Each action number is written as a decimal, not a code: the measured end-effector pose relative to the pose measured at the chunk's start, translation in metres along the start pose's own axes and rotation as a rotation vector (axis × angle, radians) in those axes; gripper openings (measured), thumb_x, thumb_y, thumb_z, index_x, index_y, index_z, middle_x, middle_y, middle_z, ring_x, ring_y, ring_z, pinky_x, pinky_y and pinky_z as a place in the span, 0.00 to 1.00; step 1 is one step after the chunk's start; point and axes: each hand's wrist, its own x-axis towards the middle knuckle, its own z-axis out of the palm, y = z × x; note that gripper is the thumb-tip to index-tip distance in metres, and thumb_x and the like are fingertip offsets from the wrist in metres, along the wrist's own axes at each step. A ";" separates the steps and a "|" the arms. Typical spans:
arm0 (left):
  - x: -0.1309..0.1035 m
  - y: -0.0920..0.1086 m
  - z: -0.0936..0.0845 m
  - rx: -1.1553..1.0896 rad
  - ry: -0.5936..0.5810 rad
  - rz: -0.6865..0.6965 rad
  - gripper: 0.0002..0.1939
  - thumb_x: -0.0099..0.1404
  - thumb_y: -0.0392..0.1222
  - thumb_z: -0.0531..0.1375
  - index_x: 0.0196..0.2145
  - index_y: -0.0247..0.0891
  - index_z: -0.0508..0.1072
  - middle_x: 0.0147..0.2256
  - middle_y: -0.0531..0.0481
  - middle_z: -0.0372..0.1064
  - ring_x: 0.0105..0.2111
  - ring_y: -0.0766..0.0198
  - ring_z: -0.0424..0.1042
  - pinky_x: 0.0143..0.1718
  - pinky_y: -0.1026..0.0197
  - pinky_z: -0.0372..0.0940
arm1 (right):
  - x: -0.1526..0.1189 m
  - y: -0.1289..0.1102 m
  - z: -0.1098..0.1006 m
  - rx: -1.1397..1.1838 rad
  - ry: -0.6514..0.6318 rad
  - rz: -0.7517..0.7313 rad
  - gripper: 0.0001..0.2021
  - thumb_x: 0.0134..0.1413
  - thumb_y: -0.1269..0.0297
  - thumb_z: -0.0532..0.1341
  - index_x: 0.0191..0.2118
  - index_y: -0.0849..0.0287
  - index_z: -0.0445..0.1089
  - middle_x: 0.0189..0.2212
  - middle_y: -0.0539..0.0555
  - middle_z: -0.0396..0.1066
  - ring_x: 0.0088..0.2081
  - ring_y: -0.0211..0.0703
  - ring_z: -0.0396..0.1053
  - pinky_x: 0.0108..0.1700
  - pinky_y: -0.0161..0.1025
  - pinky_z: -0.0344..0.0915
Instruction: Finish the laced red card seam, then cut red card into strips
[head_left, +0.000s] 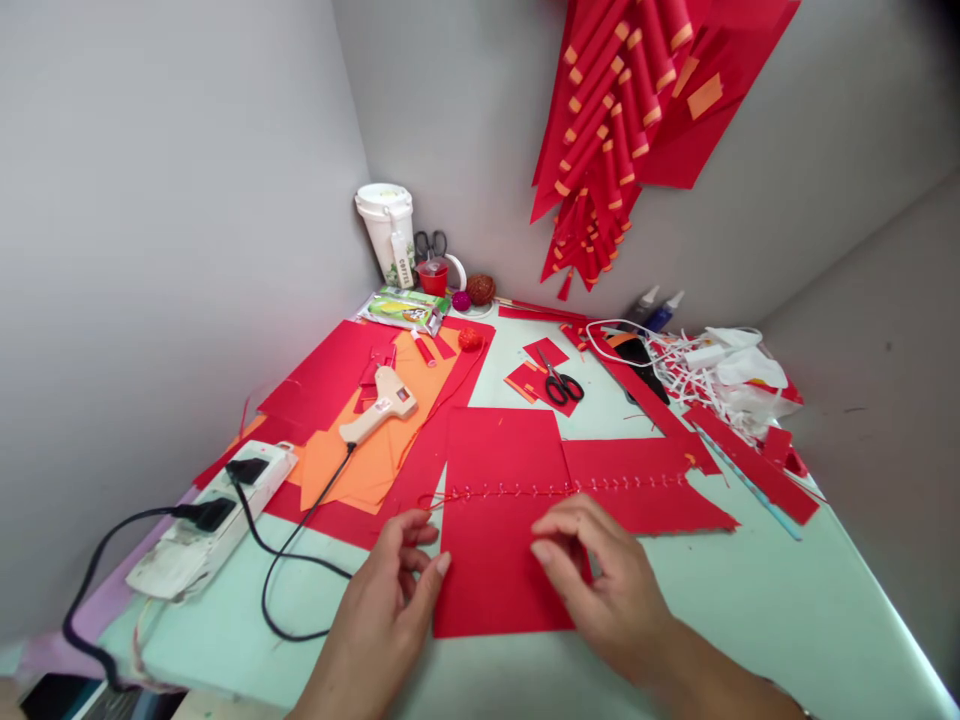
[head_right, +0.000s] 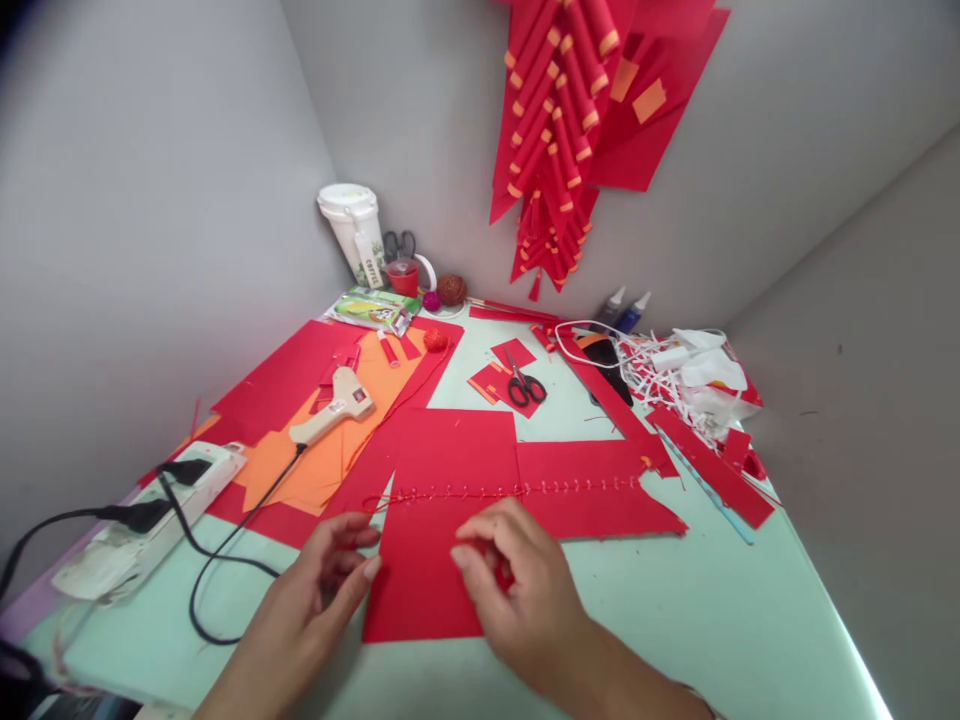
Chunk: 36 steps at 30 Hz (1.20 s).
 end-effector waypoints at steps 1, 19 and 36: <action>0.001 -0.001 0.000 -0.024 -0.017 -0.006 0.21 0.64 0.53 0.58 0.49 0.39 0.64 0.42 0.43 0.71 0.37 0.57 0.73 0.43 0.51 0.69 | 0.004 0.004 -0.004 -0.062 0.027 -0.025 0.05 0.61 0.68 0.57 0.41 0.54 0.68 0.34 0.54 0.70 0.36 0.42 0.69 0.37 0.39 0.66; 0.013 0.006 -0.001 -0.039 -0.170 -0.107 0.21 0.64 0.55 0.56 0.47 0.38 0.69 0.25 0.53 0.70 0.24 0.60 0.69 0.23 0.63 0.61 | 0.018 0.013 0.018 -0.474 -0.089 -0.232 0.12 0.60 0.72 0.56 0.46 0.58 0.72 0.42 0.59 0.72 0.45 0.51 0.66 0.47 0.50 0.64; 0.016 -0.008 0.004 0.136 -0.053 -0.003 0.14 0.63 0.50 0.55 0.43 0.43 0.70 0.25 0.54 0.71 0.25 0.59 0.72 0.29 0.61 0.64 | 0.135 0.095 -0.038 -0.817 -0.099 0.112 0.12 0.61 0.66 0.55 0.47 0.61 0.71 0.41 0.60 0.74 0.46 0.50 0.68 0.48 0.43 0.61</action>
